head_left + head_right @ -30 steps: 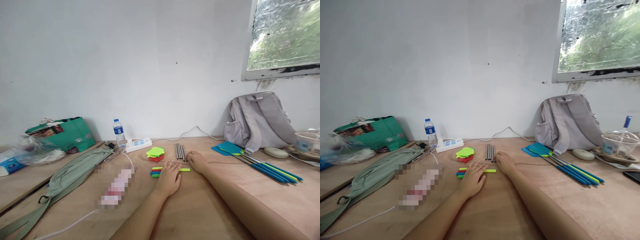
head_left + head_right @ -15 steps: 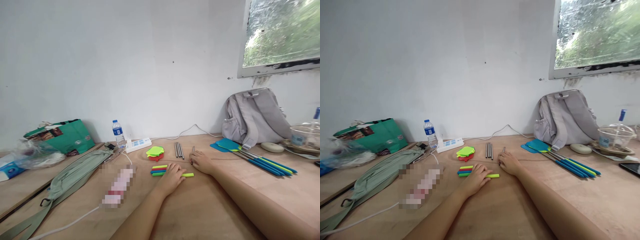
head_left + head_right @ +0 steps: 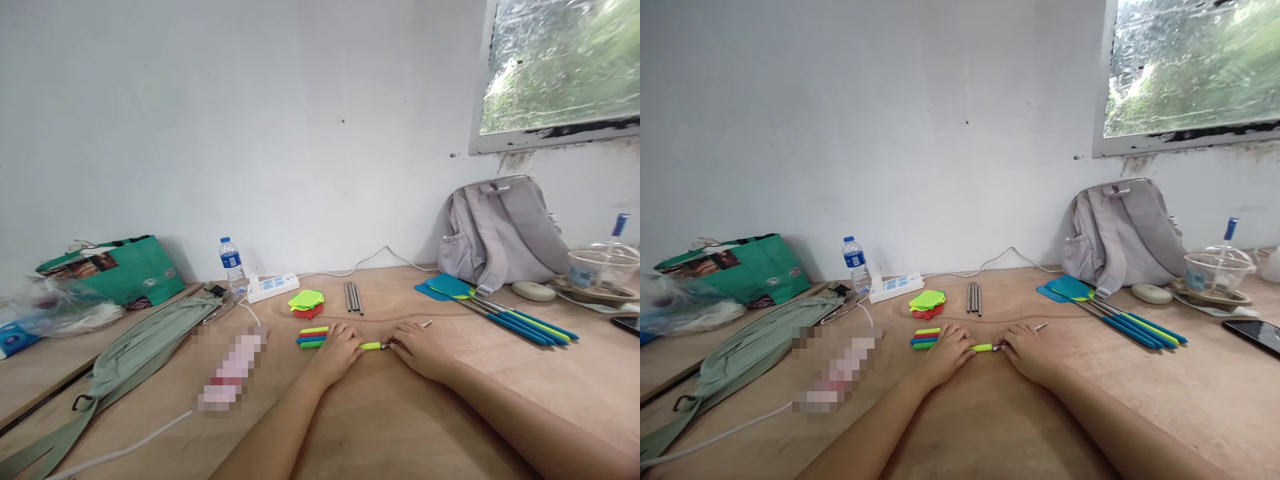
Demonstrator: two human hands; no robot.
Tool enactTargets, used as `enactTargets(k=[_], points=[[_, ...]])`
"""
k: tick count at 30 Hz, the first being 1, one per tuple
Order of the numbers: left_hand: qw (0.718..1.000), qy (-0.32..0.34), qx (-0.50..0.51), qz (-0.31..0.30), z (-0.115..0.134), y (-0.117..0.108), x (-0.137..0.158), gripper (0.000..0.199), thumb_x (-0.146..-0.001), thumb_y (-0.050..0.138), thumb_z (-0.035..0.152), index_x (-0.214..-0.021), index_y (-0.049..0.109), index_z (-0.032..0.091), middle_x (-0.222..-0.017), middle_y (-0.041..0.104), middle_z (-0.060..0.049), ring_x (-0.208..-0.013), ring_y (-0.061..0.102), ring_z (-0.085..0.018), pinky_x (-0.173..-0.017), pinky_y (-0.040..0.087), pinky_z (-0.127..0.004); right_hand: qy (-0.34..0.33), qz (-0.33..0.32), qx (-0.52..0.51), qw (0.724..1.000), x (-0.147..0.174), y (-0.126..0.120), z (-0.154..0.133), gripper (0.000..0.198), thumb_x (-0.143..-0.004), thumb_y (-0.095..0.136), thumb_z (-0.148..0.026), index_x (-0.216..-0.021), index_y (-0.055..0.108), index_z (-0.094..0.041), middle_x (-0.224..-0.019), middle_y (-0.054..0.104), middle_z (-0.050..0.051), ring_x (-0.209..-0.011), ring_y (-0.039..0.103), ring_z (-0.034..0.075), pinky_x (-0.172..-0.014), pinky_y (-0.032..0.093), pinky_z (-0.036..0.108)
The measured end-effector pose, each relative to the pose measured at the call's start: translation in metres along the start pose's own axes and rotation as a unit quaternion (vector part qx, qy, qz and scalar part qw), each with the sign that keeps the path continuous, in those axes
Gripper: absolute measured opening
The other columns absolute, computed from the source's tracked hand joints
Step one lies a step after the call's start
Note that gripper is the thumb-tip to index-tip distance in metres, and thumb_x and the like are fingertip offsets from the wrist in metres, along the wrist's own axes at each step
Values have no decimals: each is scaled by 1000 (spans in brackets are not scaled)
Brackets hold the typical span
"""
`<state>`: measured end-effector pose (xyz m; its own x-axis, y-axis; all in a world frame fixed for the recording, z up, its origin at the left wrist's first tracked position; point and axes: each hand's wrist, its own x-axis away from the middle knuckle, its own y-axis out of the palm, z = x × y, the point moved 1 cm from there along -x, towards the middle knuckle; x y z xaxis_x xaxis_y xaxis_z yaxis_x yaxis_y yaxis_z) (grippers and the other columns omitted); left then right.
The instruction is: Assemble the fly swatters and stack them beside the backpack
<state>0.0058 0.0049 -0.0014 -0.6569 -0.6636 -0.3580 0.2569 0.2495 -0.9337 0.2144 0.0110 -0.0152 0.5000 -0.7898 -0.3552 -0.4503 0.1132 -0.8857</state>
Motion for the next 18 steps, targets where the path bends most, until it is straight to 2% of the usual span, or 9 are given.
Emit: enactTargets(k=[11,18], points=[[998,37,-44,8,1,0,1,19,-85,41,29,-90,55,18,-88,52,-3,-87,42,-16,-79,30,-31,-2,-25,-43,999,-4,-7,1,23,-82,41,-27,-92,61,-21,-97,62,6,-92,52,21,-83,36,36],[998,21,-53,11,7,-9,4,21,-88,32,26,-88,51,17,-88,53,-4,-82,46,-16,-77,32,-32,9,-8,-104,994,-2,-5,-5,26,-83,41,-31,-98,57,-18,-100,62,7,-92,55,19,-80,42,32]])
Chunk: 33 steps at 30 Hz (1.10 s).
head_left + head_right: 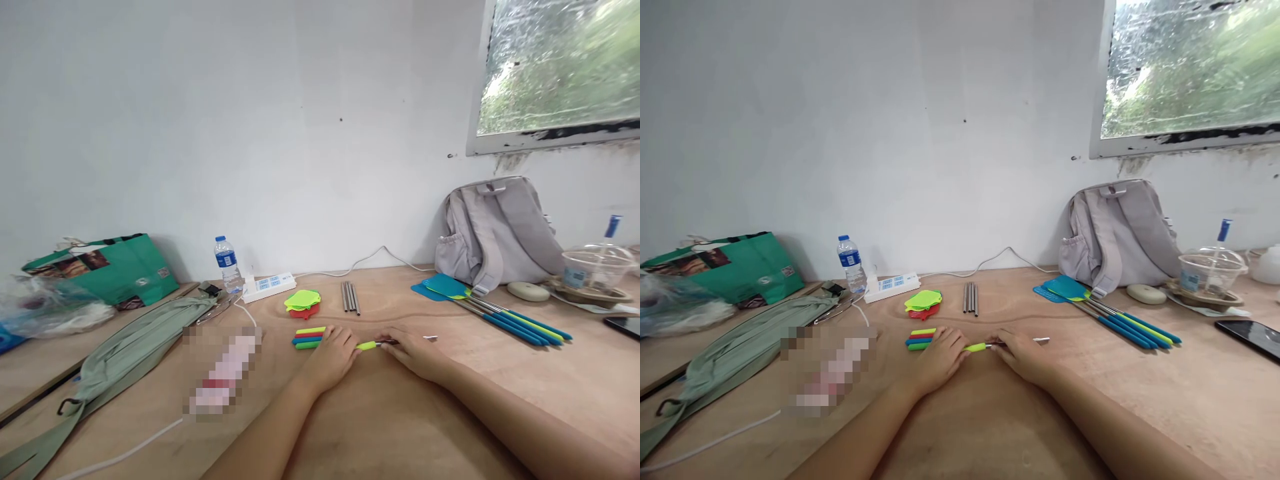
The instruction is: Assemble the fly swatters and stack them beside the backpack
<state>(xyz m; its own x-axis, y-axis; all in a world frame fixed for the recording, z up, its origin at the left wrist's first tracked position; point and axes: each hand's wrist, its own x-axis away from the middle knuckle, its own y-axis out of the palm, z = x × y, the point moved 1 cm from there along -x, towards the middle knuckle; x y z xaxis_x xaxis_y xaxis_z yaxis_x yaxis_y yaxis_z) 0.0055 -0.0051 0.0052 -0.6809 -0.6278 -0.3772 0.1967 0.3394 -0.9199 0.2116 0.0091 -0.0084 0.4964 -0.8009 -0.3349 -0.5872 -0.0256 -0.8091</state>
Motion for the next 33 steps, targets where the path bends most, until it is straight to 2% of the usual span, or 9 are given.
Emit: enactTargets(k=[4,8,10,13,16,19,22,26,33], points=[[1000,6,20,9,-2,-9,7,21,-89,30,24,-92,50,17,-89,57,-3,-82,49,-16,-80,32,-33,-18,7,-20,1000,1,-1,-7,26,-84,40,-33,-100,56,-20,-99,62,5,-89,57,17,-77,43,29],[999,26,14,24,-5,-17,13,22,-89,31,25,-92,51,17,-89,59,-3,-82,51,-16,-82,34,-33,-64,5,18,998,1,-3,-12,28,-85,37,-36,-101,56,-22,-100,59,5,-90,55,16,-76,42,27],[999,34,13,32,-5,-20,14,22,-88,32,25,-92,52,17,-88,60,-2,-80,52,-15,-80,35,-33,-64,5,52,997,0,-5,-11,31,-85,35,-39,-99,56,-21,-99,59,6,-88,55,16,-74,41,27],[998,36,24,39,-5,-23,14,23,-88,32,26,-93,53,18,-88,61,-2,-79,52,-15,-78,37,-31,12,-3,151,988,-2,-7,-6,39,-82,36,-49,-80,60,-18,-80,63,7,-74,57,19,-63,38,29],[998,26,46,40,-6,-23,14,24,-88,33,28,-94,55,19,-89,61,-2,-80,53,-15,-79,38,-32,107,-11,232,967,-2,-9,-2,48,-77,36,-58,-64,57,-17,-66,62,8,-64,55,20,-53,30,27],[995,3,96,30,-7,-21,16,26,-88,34,32,-98,55,20,-92,61,-2,-82,54,-15,-77,40,-28,126,0,230,965,0,-9,-3,45,-71,43,-60,-64,53,-17,-64,61,6,-61,53,18,-51,25,25],[987,-24,159,16,-6,-20,18,28,-88,32,33,-102,53,20,-94,61,-2,-82,56,-13,-71,42,-23,92,22,204,974,3,-7,-7,33,-65,54,-51,-71,49,-19,-64,59,1,-59,51,15,-51,23,23],[981,-23,195,-10,3,-17,16,28,-88,32,33,-101,52,19,-94,61,-2,-82,56,-13,-71,42,-22,35,31,180,983,5,1,-18,11,-67,49,-26,-76,44,-20,-61,56,-3,-53,47,11,-50,21,22],[980,-43,191,-23,17,-12,12,27,-88,32,37,-93,51,18,-88,61,-2,-74,56,-13,-63,41,-21,84,34,227,970,5,3,-31,10,-67,45,-15,-74,40,-20,-59,55,-1,-50,45,12,-47,15,22]])
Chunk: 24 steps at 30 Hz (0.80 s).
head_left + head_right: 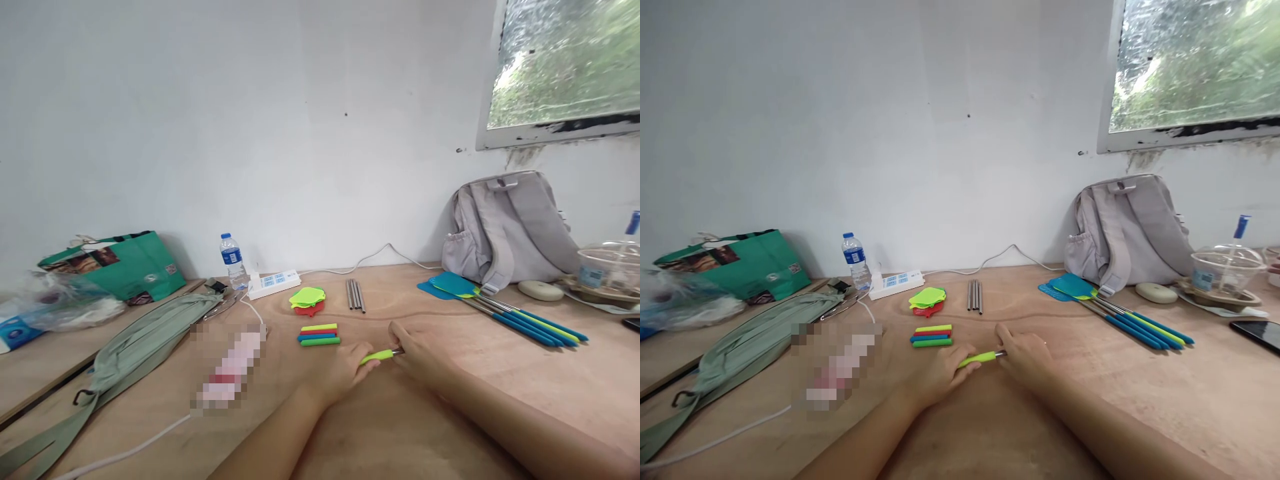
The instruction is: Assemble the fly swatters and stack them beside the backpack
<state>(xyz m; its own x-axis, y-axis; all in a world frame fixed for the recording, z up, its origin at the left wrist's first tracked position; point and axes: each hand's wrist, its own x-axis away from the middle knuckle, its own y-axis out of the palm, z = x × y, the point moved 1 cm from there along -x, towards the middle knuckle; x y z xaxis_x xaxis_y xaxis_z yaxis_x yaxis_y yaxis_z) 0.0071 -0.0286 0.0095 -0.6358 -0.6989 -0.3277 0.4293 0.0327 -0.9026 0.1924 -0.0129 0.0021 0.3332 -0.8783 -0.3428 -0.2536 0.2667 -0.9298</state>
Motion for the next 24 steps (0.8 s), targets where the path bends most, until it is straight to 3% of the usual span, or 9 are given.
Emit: enactTargets(k=[9,18,22,24], points=[[1000,11,-18,8,3,4,-5,29,-87,31,38,-91,51,17,-81,61,-3,-68,57,-14,-57,41,-22,11,-2,22,1000,2,10,0,16,-66,46,-14,-80,40,-21,-58,58,0,-47,48,13,-46,11,24],[997,76,24,20,-2,-6,-6,25,-87,33,32,-99,51,18,-90,62,-3,-78,58,-13,-68,44,-23,45,42,-5,998,5,2,-17,14,-67,47,-25,-76,37,-21,-57,56,-1,-46,49,13,-45,11,23],[996,81,20,17,-3,-7,-5,25,-88,31,31,-102,49,20,-86,61,-2,-75,57,-13,-65,44,-23,-5,67,-34,997,5,5,-15,15,-67,46,-25,-78,37,-21,-58,56,-2,-47,50,14,-45,15,22],[994,96,8,53,-7,-10,-4,24,-87,32,31,-100,49,20,-86,60,-3,-77,56,-14,-68,44,-25,-52,73,-51,995,4,4,-14,15,-68,45,-25,-80,37,-21,-62,58,-1,-50,52,14,-46,19,22]])
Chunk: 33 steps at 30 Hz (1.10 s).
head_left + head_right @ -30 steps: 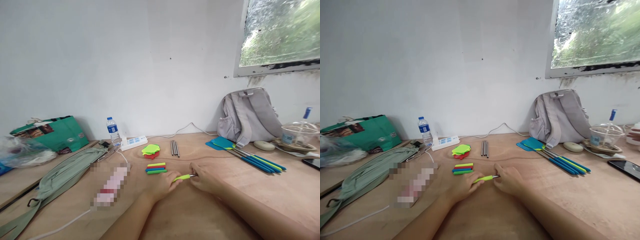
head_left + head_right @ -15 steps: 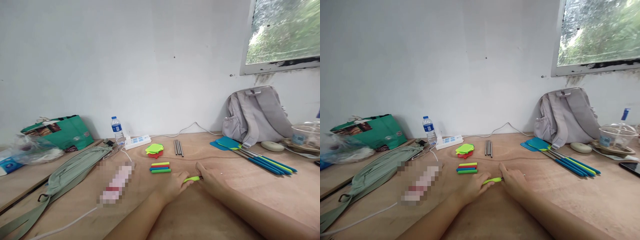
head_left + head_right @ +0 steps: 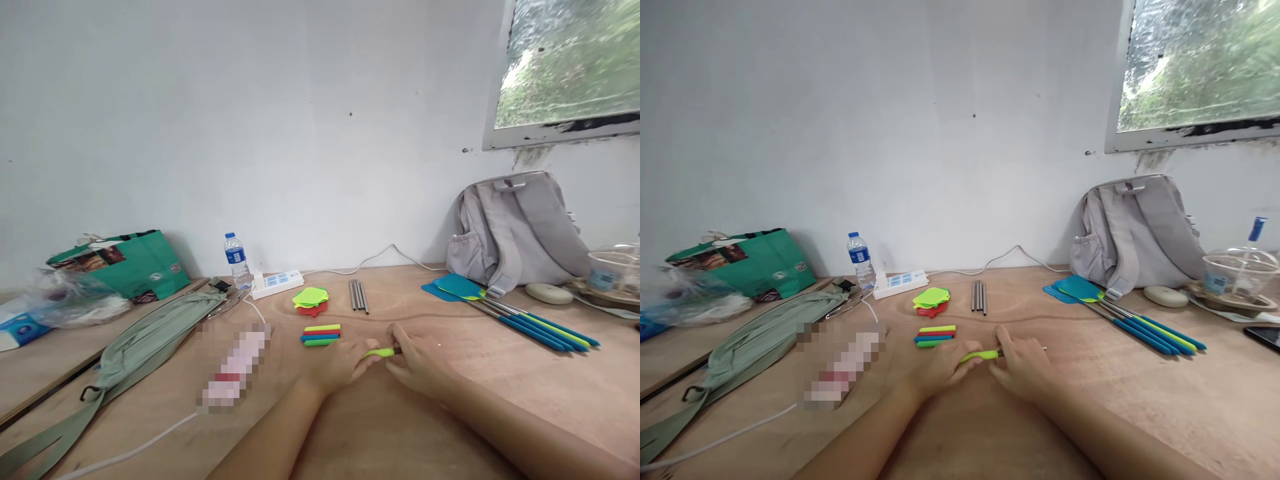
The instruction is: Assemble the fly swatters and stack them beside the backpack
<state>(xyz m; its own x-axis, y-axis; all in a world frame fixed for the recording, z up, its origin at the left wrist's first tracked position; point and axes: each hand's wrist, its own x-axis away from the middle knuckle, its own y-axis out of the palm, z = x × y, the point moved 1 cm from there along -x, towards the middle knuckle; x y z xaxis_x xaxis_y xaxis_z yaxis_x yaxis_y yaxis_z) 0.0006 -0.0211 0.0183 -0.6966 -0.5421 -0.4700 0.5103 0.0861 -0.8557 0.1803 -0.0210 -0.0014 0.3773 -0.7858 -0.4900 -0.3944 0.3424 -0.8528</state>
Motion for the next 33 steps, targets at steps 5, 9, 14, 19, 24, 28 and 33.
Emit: enactTargets(k=[5,9,14,19,24,28,33], points=[[945,-86,-4,315,-44,-19,15,22,-85,30,32,-93,44,17,-87,53,-8,-85,51,-18,-79,42,-34,-41,-18,-16,999,0,-2,6,22,-69,42,-24,-90,36,-20,-68,61,1,-60,55,16,-52,27,23],[867,-329,-4,375,-106,-20,29,20,-78,33,12,-95,43,17,-90,51,-7,-89,51,-18,-82,42,-35,-21,-43,-18,999,-1,1,13,25,-64,44,-21,-88,36,-21,-63,60,-2,-56,54,16,-53,28,23],[872,-378,7,311,-154,-13,30,48,-60,36,-7,-100,50,15,-104,54,-9,-101,49,-19,-90,39,-36,-19,-74,-21,997,0,3,13,27,-64,46,-21,-89,37,-21,-63,60,-3,-58,55,16,-52,26,23],[895,-374,6,244,-163,-12,26,60,-57,37,-10,-106,55,19,-105,57,-7,-106,47,-21,-93,35,-35,-14,-93,-9,996,0,3,11,26,-64,47,-22,-88,38,-21,-64,60,-3,-59,55,16,-52,24,24],[882,-401,-29,245,-161,-11,28,52,-63,36,-7,-105,58,14,-93,55,-10,-94,52,-22,-88,39,-36,3,-110,-25,994,-2,1,13,22,-63,48,-22,-83,40,-22,-66,60,-4,-60,54,15,-53,24,23],[876,-404,-48,259,-156,-13,27,34,-65,43,0,-88,65,13,-82,51,-7,-86,54,-21,-86,40,-36,21,-107,-31,994,-3,1,16,21,-62,50,-24,-81,42,-22,-66,60,-4,-61,53,15,-54,25,23],[875,-361,-56,317,-137,-26,27,25,-76,43,14,-90,63,17,-94,54,-8,-95,51,-20,-90,38,-33,27,-80,-59,995,-4,5,23,21,-60,53,-23,-78,44,-22,-64,57,-4,-58,51,13,-52,25,22]])
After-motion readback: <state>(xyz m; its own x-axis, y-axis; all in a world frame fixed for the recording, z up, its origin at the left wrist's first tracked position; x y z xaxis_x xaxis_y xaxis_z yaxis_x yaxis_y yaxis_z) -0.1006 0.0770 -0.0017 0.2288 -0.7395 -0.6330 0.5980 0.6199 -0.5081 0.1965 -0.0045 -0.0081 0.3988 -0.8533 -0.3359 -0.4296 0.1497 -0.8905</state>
